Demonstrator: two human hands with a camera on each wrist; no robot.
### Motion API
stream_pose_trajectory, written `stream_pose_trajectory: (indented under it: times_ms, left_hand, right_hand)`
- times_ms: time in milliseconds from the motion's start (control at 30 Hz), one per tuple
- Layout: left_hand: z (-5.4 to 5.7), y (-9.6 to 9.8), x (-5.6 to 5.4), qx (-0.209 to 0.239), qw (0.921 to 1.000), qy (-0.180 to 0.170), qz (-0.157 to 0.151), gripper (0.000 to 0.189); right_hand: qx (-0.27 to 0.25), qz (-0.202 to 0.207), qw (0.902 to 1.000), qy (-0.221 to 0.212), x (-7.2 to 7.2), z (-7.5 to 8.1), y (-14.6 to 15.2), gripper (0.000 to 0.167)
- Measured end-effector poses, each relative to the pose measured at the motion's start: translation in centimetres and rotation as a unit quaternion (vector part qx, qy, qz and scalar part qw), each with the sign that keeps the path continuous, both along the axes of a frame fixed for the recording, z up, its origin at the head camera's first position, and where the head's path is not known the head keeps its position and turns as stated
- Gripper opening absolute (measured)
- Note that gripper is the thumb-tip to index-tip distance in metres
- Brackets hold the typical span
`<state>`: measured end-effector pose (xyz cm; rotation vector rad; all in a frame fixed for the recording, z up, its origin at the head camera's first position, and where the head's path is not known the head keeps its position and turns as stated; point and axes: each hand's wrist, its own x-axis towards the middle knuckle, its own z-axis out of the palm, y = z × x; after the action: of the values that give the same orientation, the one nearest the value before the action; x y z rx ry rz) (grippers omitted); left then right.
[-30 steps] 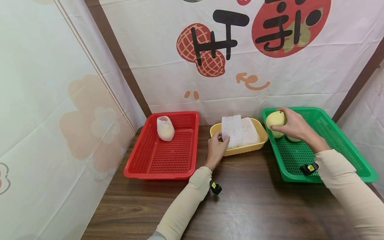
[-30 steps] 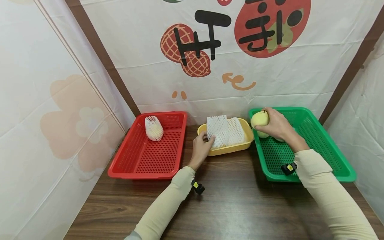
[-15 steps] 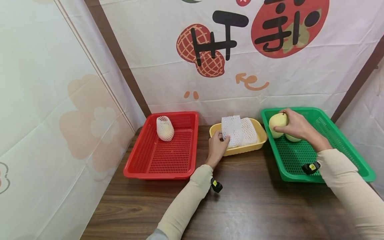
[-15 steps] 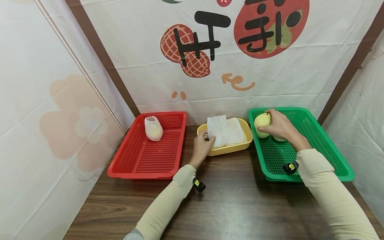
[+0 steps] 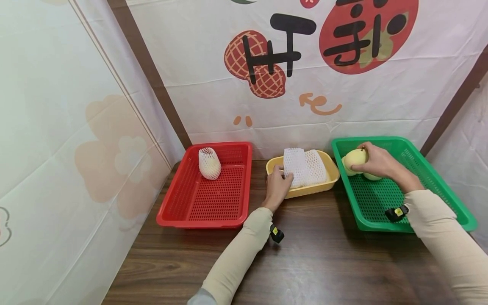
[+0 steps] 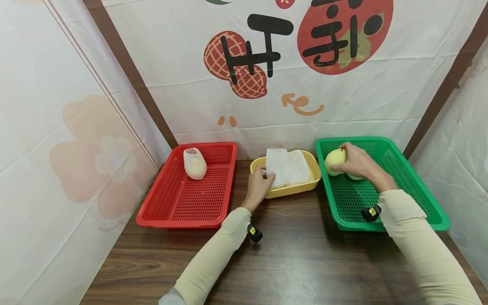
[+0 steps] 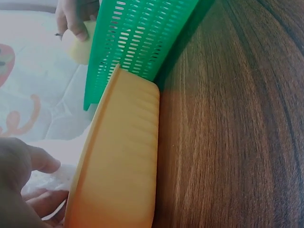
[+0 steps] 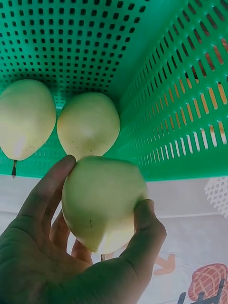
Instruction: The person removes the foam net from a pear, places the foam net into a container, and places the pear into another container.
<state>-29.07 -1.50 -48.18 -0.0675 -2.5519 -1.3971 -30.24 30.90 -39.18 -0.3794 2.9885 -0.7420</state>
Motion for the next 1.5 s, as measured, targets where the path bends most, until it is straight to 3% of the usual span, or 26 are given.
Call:
stream_pose_trajectory:
  times_ms: [500, 700, 867, 1133, 1500]
  left_hand:
    - [-0.3, 0.5, -0.3, -0.048, 0.9988, 0.004, 0.005, 0.049]
    - [-0.5, 0.5, -0.3, -0.057, 0.9970, 0.047, 0.024, 0.063]
    - [-0.7, 0.4, -0.4, -0.121, 0.9874, 0.098, 0.031, 0.057]
    - [-0.4, 0.5, -0.4, -0.222, 0.9710, 0.086, -0.027, 0.036]
    - [-0.4, 0.8, -0.7, -0.287, 0.9549, 0.036, -0.069, 0.044]
  right_hand:
    - [0.009, 0.021, 0.9995, -0.021, -0.1, -1.3, 0.5, 0.075]
    - [0.010, 0.024, 0.9988, -0.041, -0.2, -1.6, 0.7, 0.078]
    - [0.010, 0.024, 0.9983, -0.052, -0.4, -1.9, 0.8, 0.081]
    - [0.014, 0.026, 0.9978, -0.059, -0.6, -2.6, 0.9, 0.084]
    - [0.029, 0.029, 0.9971, -0.064, -0.5, -3.0, 1.0, 0.085]
